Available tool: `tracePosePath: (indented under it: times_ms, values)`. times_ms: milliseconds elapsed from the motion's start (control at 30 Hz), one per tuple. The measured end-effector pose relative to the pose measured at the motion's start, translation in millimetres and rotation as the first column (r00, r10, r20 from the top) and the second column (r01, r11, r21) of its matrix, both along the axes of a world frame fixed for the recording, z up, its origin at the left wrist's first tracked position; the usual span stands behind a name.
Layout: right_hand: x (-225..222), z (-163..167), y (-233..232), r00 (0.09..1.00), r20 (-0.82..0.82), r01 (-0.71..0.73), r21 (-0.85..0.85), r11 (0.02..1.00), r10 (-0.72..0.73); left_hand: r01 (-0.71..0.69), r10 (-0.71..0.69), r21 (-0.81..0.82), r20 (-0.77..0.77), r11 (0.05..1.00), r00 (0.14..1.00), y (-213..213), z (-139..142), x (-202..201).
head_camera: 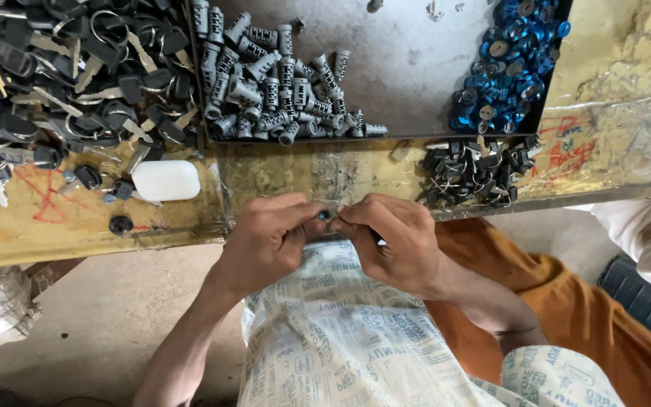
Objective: The person sits at a workbench covered with key blanks and plastic key head housings. They pick up a key blank, insert its blade into a plastic head, press a blue cap onto the head, and set the assembled key aside, repeating this cycle throughout the clip.
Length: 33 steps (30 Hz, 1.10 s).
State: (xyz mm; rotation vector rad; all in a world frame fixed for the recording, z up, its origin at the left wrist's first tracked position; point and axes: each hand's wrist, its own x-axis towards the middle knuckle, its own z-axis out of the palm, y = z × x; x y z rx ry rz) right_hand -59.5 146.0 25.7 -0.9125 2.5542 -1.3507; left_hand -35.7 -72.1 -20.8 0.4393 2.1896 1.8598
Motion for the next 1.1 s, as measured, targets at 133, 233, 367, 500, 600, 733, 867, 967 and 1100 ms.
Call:
tracePosePath:
  times_ms: [133, 233, 367, 500, 600, 733, 867, 967, 1100]
  values:
    - [-10, -10, -5, 0.999, 0.031, -0.040, -0.005, 0.999, 0.040, -0.278, 0.258, 0.106, 0.172, 0.955, 0.951, 35, -9, 10]
    - [-26, -1, -6, 0.969, 0.217, -0.142, 0.104, 0.984, 0.117, -0.405, 0.377, 0.048, 0.282, 0.913, 0.882, 48, -12, 30]
    - [-46, 27, 4, 0.920, 0.289, -0.330, 0.215, 0.919, 0.263, -0.461, 0.234, 0.275, 0.585, 0.843, 0.777, 44, -12, 35]
    - [-52, 38, -4, 0.952, 0.255, -0.246, 0.302, 0.921, 0.171, -0.585, 0.414, 0.190, 0.539, 0.788, 0.733, 44, -4, 25]
    - [-45, 37, -17, 0.997, 0.032, -0.069, 0.226, 0.972, 0.063, -0.611, 0.584, 0.190, 0.181, 0.769, 0.791, 43, 3, 22]
    - [-38, 34, -21, 0.999, 0.048, -0.027, 0.211, 0.977, 0.018, -0.553, 0.526, 0.099, 0.212, 0.827, 0.824, 34, 8, 17]
    - [-36, 34, -10, 0.965, 0.258, -0.096, 0.194, 0.976, 0.043, -0.344, 0.334, -0.015, 0.278, 0.939, 0.901, 24, 5, 11]
    - [-49, 43, 3, 0.917, 0.376, -0.246, 0.274, 0.930, 0.132, -0.264, 0.237, 0.093, 0.233, 0.960, 0.943, 28, 1, 12]
    - [-102, 58, 29, 0.881, 0.401, -0.350, 0.195, 0.916, 0.251, -0.369, 0.293, 0.180, 0.346, 0.912, 0.892, 42, -10, 19]
